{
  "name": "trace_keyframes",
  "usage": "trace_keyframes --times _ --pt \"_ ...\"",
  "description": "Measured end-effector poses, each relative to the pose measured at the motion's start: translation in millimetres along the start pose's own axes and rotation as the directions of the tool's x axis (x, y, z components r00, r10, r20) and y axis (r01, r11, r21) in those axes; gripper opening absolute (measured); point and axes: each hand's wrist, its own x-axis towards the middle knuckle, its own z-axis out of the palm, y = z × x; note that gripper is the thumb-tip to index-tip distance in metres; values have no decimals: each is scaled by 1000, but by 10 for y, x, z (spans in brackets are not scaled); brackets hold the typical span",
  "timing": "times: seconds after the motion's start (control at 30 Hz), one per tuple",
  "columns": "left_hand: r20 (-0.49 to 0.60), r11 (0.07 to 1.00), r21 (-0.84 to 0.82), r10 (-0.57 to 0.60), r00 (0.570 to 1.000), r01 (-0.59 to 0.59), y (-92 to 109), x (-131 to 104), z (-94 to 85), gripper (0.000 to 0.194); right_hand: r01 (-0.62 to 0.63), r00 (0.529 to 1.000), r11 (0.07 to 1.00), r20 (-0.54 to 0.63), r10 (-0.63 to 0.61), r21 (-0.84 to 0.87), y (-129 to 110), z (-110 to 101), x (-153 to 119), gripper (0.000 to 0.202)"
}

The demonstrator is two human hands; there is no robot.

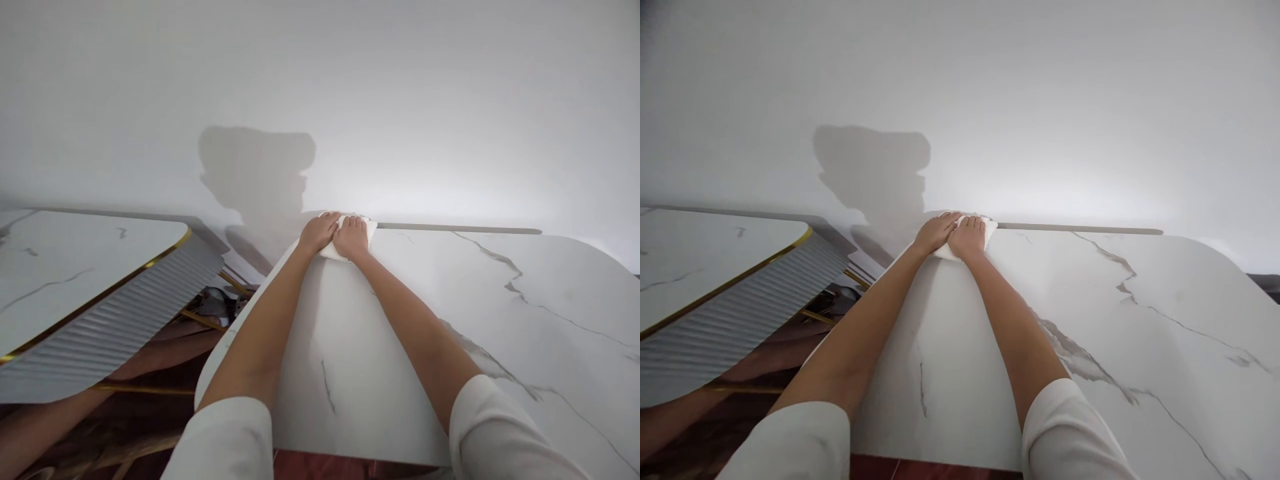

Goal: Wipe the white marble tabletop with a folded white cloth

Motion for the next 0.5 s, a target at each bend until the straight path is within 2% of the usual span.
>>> trace_keyframes --times 0.23,0.5 --pt "14 995 -19 95 995 -95 136 -159 -58 50 -32 999 998 26 34 -59 -27 -95 -269 57" --pt "41 982 -26 189 981 -188 200 -585 -159 52 -41 999 996 18 42 -73 -229 -214 -785 59"
